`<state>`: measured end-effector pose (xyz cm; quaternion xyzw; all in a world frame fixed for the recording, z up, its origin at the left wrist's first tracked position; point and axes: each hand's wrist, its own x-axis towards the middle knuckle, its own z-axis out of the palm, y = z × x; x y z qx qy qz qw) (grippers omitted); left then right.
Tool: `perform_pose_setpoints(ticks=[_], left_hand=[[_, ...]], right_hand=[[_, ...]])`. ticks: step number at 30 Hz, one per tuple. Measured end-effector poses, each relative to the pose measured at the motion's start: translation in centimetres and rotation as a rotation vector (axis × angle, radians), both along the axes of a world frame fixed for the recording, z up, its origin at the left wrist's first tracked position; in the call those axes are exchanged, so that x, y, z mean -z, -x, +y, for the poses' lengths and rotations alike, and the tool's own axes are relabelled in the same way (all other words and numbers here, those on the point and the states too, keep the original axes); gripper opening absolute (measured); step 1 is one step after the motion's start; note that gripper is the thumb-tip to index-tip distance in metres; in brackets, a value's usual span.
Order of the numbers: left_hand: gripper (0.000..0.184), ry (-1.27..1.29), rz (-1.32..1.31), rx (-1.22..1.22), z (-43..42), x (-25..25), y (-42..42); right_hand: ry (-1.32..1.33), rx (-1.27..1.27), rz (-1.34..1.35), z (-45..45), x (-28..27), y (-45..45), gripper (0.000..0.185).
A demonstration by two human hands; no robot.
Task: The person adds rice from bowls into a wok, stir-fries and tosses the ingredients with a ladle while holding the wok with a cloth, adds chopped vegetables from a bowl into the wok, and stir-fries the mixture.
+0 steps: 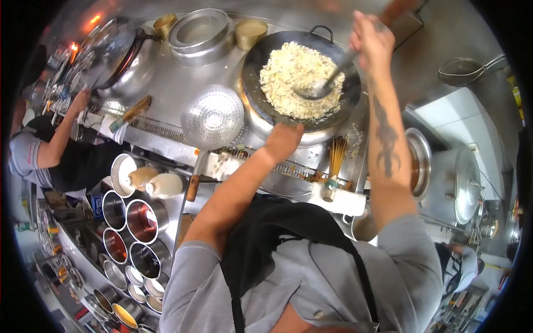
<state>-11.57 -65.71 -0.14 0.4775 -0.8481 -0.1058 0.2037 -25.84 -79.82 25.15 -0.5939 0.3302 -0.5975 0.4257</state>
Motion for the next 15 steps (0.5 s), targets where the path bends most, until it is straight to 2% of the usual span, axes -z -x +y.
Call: perform_pose_setpoints(ticks=[2, 4, 5, 7, 8, 9, 10, 12, 13, 14, 15], left_hand=[[0.017, -0.006, 0.123, -0.02, -0.1, -0.3, -0.2], [0.02, -0.016, 0.266, -0.053, 0.5, -1.2, -0.3], [0.027, 0.068, 0.422, -0.086, 1.1, -0.7, -0.3], [0.028, 0.118, 0.568, -0.111, 4.1, -2.7, -0.3], [0.029, 0.162, 0.629, -0.169, 6.2, -3.9, -1.0], [0.026, 0.111, 0.685, -0.198, 8.8, -4.7, -1.7], [0.025, 0.071, 0.736, -0.26, 12.0, -5.0, -2.8], [0.023, -0.095, 0.777, -0.413, 18.8, -3.8, -5.6], [0.022, -0.093, 0.775, -0.566, 22.8, -3.6, -7.0], [0.021, -0.098, 0.786, -0.7, 26.9, -3.4, -7.8], [0.021, -0.049, 0.818, -0.87, 31.1, -2.8, -8.4]], right_hand=[[-0.069, 0.308, -0.019, 1.7, 5.4, -0.8, 0.023], [-0.017, 0.16, -0.006, 1.4, 14.7, 0.0, 0.022], [-0.008, 0.112, 0.105, 2.5, 16.0, 0.5, 0.02], [0.042, 0.005, 0.317, 5.7, 18.6, 3.2, 0.015], [0.31, 0.156, 0.609, 8.0, 18.6, 4.2, 0.008], [0.34, 0.282, 0.644, 9.3, 20.0, 4.6, 0.01], [0.466, 0.296, 0.633, 10.7, 21.1, 5.0, 0.013], [0.478, 0.154, 0.799, 11.8, 24.4, 7.9, 0.02], [0.484, 0.041, 0.75, 15.1, 22.5, 6.6, 0.023], [0.42, 0.004, 0.834, 15.4, 24.6, 7.3, 0.025], [0.537, 0.047, 0.742, 15.9, 26.7, 8.1, 0.027]])
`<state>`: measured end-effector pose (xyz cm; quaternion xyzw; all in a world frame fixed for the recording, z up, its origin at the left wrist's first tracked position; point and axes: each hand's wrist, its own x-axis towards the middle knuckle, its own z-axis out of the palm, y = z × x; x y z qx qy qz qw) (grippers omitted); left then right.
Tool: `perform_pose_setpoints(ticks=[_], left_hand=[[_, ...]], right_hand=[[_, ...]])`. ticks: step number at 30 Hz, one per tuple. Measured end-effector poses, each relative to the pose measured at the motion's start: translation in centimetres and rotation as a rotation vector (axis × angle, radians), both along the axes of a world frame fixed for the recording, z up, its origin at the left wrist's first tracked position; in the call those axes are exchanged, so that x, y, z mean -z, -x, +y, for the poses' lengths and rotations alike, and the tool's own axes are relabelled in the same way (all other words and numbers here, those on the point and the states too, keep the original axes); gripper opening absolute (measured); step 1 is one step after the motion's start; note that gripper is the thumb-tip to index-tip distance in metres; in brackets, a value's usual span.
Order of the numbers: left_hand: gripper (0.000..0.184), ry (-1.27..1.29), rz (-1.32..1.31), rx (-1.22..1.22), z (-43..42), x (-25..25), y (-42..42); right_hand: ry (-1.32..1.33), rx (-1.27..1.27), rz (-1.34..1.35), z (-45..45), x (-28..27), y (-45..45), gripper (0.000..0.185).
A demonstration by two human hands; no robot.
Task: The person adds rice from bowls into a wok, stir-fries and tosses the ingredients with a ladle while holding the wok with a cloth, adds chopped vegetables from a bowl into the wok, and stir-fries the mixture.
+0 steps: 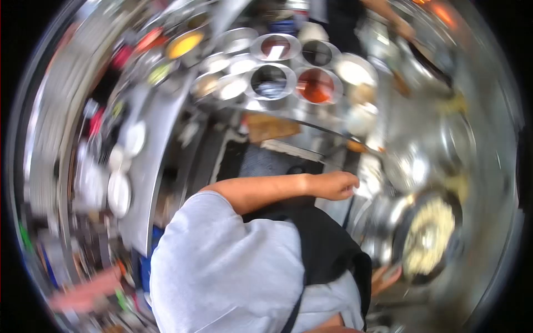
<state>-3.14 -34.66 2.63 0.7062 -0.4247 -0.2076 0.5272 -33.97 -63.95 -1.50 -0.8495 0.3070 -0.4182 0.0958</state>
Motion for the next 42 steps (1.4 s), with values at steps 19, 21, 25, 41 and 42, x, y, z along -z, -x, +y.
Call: perform_pose_setpoints(ticks=[19, 21, 25, 41, 42], left_hand=[[0.024, 0.62, 0.565, -1.943, 62.5, 1.3, 4.2], [0.019, 0.564, 0.534, -1.813, 63.9, 0.9, -0.6], [0.024, 0.613, 0.424, -1.718, 65.6, 1.5, -12.0], [0.034, 0.548, 0.514, -1.464, 68.7, -2.1, -19.7], [0.033, 0.503, 0.574, -1.467, 68.8, -2.5, -18.9]], right_hand=[[-0.452, -1.043, 1.034, 21.6, 5.6, -21.3, 0.029], [-0.423, -1.081, 1.052, 23.9, 5.6, -22.7, 0.029], [-0.494, -1.043, 1.022, 27.8, 4.7, -24.2, 0.03], [-0.571, -0.947, 1.182, 33.6, -0.5, -19.8, 0.03], [-0.571, -0.945, 1.172, 33.4, -0.8, -19.6, 0.03]])
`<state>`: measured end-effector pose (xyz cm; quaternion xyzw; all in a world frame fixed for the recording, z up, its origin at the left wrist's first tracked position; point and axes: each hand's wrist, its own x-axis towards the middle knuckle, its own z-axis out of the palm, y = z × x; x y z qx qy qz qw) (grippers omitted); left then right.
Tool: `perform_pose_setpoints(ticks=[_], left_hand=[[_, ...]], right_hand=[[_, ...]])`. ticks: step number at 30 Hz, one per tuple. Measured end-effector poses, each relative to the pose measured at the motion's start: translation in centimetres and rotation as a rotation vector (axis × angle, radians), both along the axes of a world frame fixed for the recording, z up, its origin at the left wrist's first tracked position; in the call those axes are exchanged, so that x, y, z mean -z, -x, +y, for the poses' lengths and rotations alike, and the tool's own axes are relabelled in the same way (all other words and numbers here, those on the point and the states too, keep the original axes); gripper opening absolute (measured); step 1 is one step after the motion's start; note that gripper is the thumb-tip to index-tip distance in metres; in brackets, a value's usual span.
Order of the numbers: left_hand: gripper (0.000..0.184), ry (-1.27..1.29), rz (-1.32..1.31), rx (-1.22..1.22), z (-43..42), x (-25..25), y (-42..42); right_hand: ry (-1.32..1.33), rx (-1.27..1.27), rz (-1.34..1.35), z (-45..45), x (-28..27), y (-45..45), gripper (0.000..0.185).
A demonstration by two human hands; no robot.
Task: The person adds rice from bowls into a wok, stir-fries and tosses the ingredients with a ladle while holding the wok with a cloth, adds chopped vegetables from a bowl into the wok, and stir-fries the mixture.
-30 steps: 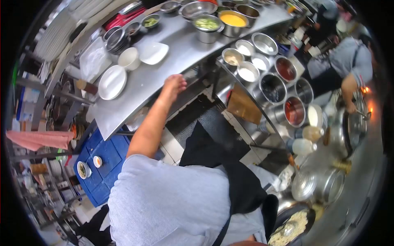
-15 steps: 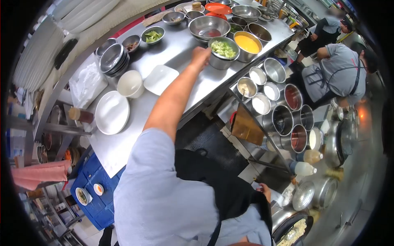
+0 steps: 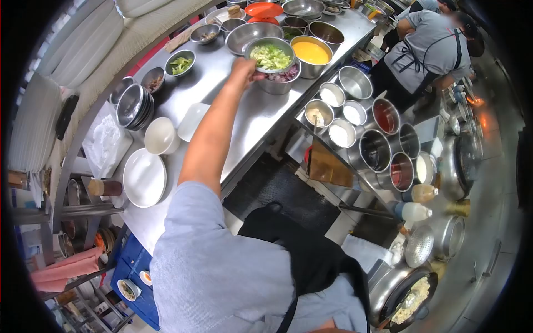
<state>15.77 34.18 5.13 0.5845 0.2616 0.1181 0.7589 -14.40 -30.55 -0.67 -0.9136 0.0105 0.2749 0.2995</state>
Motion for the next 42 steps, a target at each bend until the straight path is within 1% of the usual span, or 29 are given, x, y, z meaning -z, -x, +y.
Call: perform_pose_setpoints(ticks=[3, 5, 6, 7, 8, 10, 11, 13, 14, 15, 17, 18, 20, 21, 22, 23, 24, 26, 27, 28, 29, 30, 31, 33, 34, 37, 38, 41, 42], left_hand=[[0.03, 0.042, 0.005, -0.131, -1.4, 0.1, 3.4], [0.031, 0.044, 0.055, -0.127, -1.1, 1.1, 4.8], [0.03, 0.054, 0.034, -0.177, -1.8, 0.9, 5.6], [0.03, 0.034, 0.049, -0.188, -2.4, 0.6, 6.6], [0.03, 0.012, 0.063, -0.194, -3.0, 0.2, 7.6], [0.023, 0.063, 0.06, -0.21, -4.4, 0.3, 9.7], [0.021, 0.077, 0.053, -0.198, -6.1, -0.8, 11.3], [0.018, 0.076, -0.004, -0.115, -9.3, -1.1, 13.5], [0.017, 0.096, -0.004, -0.085, -11.2, -1.4, 14.4], [0.015, 0.129, -0.017, -0.052, -13.9, -2.2, 15.1], [0.015, 0.165, -0.099, 0.085, -19.7, -3.4, 16.0], [0.017, 0.183, -0.094, 0.145, -22.7, -3.8, 15.9], [0.02, 0.204, -0.075, 0.259, -28.6, -3.9, 15.3], [0.022, 0.205, -0.061, 0.323, -31.8, -3.8, 14.9], [0.021, 0.204, -0.077, 0.395, -35.0, -3.7, 14.5], [0.021, 0.234, -0.109, 0.466, -38.4, -3.3, 14.1], [0.021, 0.256, -0.095, 0.55, -41.5, -3.0, 13.6], [0.023, 0.262, -0.03, 0.695, -47.5, -2.0, 12.8], [0.022, 0.308, -0.039, 0.789, -51.1, -3.0, 13.2], [0.022, 0.335, -0.032, 0.878, -54.3, -2.9, 13.1], [0.022, 0.36, -0.028, 0.952, -57.0, -2.9, 13.0], [0.022, 0.356, 0.003, 1.005, -59.8, -3.2, 13.0], [0.022, 0.359, 0.016, 1.051, -63.1, -4.0, 13.5], [0.024, 0.393, -0.005, 1.113, -68.7, -4.0, 13.8], [0.024, 0.401, -0.025, 1.196, -71.1, -4.8, 14.3], [0.024, 0.465, -0.039, 1.368, -77.2, -7.9, 15.3], [0.023, 0.475, -0.061, 1.411, -79.3, -8.4, 15.7], [0.019, 0.468, -0.105, 1.56, -85.3, -8.9, 16.1], [0.017, 0.51, -0.116, 1.615, -87.2, -9.2, 16.5]], right_hand=[[0.026, 0.033, -0.048, -2.0, -1.9, 0.7, 0.03], [0.081, 0.11, -0.105, -4.8, -4.3, 1.3, 0.03], [0.094, 0.096, -0.249, -8.2, -4.8, 1.9, 0.029], [0.046, 0.266, -0.272, -12.6, -4.9, 2.7, 0.028], [0.17, 0.365, -0.254, -13.2, -10.1, 3.0, 0.027], [0.25, 0.319, -0.795, -22.6, -11.5, 6.7, 0.029], [0.417, 0.571, -0.661, -32.1, -10.9, 10.7, 0.029], [0.523, 0.751, -0.759, -38.7, -13.3, 17.9, 0.029], [0.581, 0.872, -0.628, -41.6, -12.3, 21.5, 0.028], [0.633, 0.992, -0.492, -45.1, -11.1, 25.6, 0.027], [0.506, 1.098, -0.188, -51.0, -4.6, 32.8, 0.044], [0.058, 1.72, -0.052, -37.4, -10.3, 26.7, 0.049], [-0.773, 1.536, -0.126, -34.7, -8.0, 26.5, 0.041], [-1.053, 1.452, -0.306, -33.6, -5.9, 25.0, 0.039], [-1.319, 1.495, -0.449, -34.4, -2.7, 24.6, 0.032], [-1.944, 1.057, -0.085, -34.0, -3.0, 22.9, 0.027], [-1.826, 1.27, -0.327, -32.3, -3.4, 21.1, 0.026], [-1.345, 1.667, -0.75, -29.1, -4.2, 17.5, 0.027], [-1.371, 1.631, -0.814, -27.4, -6.7, 16.8, 0.033], [-1.518, 1.665, -0.582, -31.5, -4.7, 17.4, 0.03], [-1.548, 1.472, -0.565, -33.6, -3.4, 17.8, 0.026], [-1.593, 1.523, -0.477, -35.6, -3.0, 17.9, 0.019], [-1.662, 1.585, -0.523, -36.2, -4.6, 18.1, 0.016], [-1.715, 1.473, -0.514, -37.6, -7.0, 20.2, 0.012], [-1.516, 1.569, -0.535, -36.4, -9.3, 21.2, 0.009], [-0.605, 1.569, -0.489, -32.1, -14.9, 22.9, 0.025], [-0.428, 1.543, -0.496, -31.1, -14.9, 23.4, 0.037], [0.661, 1.202, -0.836, -30.0, -8.7, 25.4, 0.043], [0.62, 1.397, -0.453, -28.6, -10.0, 24.6, 0.047]])
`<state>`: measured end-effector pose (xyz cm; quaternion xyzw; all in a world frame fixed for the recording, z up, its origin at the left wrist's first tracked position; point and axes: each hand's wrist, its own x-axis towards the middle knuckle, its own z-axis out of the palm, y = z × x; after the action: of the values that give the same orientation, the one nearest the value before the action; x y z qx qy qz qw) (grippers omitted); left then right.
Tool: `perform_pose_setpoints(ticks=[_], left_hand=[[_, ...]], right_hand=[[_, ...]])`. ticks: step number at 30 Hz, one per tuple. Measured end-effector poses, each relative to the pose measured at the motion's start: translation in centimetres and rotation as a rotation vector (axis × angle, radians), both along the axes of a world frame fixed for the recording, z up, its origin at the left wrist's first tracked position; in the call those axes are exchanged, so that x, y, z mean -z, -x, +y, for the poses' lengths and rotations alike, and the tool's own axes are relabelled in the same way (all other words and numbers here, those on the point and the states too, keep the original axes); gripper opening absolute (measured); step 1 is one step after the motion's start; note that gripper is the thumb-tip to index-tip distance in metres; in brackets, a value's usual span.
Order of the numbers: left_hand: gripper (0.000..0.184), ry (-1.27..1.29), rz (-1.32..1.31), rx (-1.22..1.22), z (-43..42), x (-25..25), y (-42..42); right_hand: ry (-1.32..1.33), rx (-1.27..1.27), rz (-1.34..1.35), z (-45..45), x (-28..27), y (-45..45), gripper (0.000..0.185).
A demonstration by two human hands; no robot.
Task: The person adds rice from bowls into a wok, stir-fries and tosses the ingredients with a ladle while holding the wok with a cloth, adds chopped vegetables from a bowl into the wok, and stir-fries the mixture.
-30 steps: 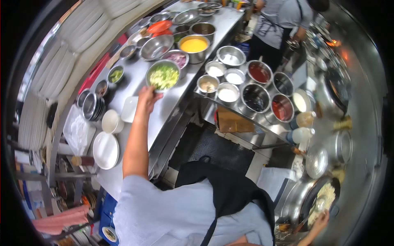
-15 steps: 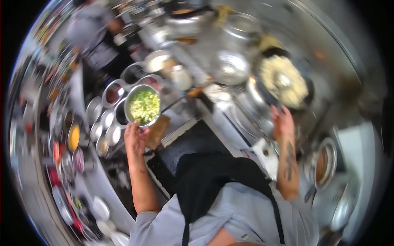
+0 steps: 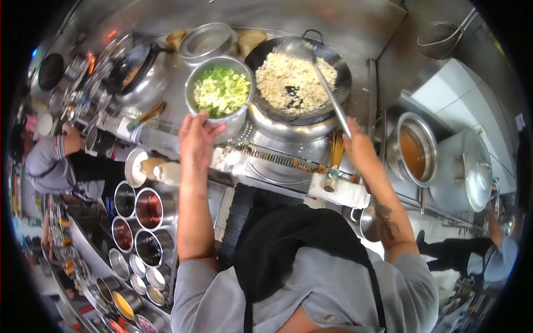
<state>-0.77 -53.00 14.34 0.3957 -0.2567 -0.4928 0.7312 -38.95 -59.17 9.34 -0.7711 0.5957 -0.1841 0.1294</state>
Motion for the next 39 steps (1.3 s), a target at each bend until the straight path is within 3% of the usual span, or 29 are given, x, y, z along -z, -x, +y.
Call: perform_pose_setpoints(ticks=[3, 6, 10, 13, 16, 17, 18, 21, 23, 27, 28, 29, 31, 32, 35, 39], left_hand=[[0.01, 0.017, -0.049, 0.097, -5.0, -0.1, 0.6], [0.009, 0.034, -0.146, 0.138, -9.2, -0.1, 1.5], [0.019, 0.239, -0.472, 0.047, -15.0, 0.8, 3.2], [0.022, 0.396, -1.106, -0.204, -22.2, 5.7, 3.1], [0.015, 0.517, -1.288, -0.269, -25.9, 7.2, 2.7], [0.013, 0.463, -1.023, -0.136, -26.7, 8.2, 3.4], [0.012, 0.401, -0.759, -0.008, -27.2, 9.4, 4.3], [0.017, 0.424, -1.407, -0.007, -27.7, 12.7, 5.3], [0.018, 0.488, -1.514, -0.063, -26.9, 12.8, 4.9], [0.017, 0.178, -1.293, -0.017, -24.3, 9.9, 2.0], [0.023, 0.179, -1.256, -0.063, -24.3, 11.1, 0.7], [0.023, 0.075, -1.043, -0.001, -23.2, 10.4, -0.1], [0.023, -0.112, -0.602, 0.117, -19.0, 8.4, -1.0], [0.02, -0.016, -0.491, 0.088, -16.6, 8.0, -1.7], [0.015, -0.059, -0.172, -0.005, -8.9, 5.8, -3.6], [0.012, -0.151, 0.121, -0.198, 3.6, 8.0, -6.4]], right_hand=[[-0.161, 0.039, 0.232, -0.2, 2.8, -0.5, 0.038], [-0.019, -0.022, 0.117, 0.1, 4.1, -0.5, 0.032], [-0.443, 0.178, -0.565, 2.3, 1.3, -2.1, 0.02], [-0.586, 0.318, -0.944, 4.0, -1.2, -4.5, 0.026], [-0.704, 0.456, -1.283, 4.2, -3.9, -5.4, 0.03], [-0.728, 0.489, -1.401, 4.4, -4.3, -5.6, 0.031], [-0.774, 0.442, -1.456, 4.1, -4.6, -5.9, 0.028], [-0.885, 0.32, -1.56, 3.4, -5.3, -6.6, 0.024], [-0.918, 0.25, -1.55, 3.0, -5.9, -6.6, 0.024], [-0.553, 0.159, -0.768, 3.8, -4.5, -6.6, 0.033], [-0.365, 0.086, -0.531, 3.4, -2.9, -5.9, 0.037], [-0.161, 0.056, -0.284, 3.0, -1.4, -5.2, 0.04], [-0.028, 0.068, 0.074, 1.8, 1.8, -3.7, 0.042], [-0.165, 0.073, 0.18, 0.8, 2.6, -3.1, 0.045], [-0.279, 0.064, 0.219, -0.3, 3.2, -2.0, 0.044], [-0.324, -0.046, 0.02, -0.6, 2.7, -0.8, 0.049]])
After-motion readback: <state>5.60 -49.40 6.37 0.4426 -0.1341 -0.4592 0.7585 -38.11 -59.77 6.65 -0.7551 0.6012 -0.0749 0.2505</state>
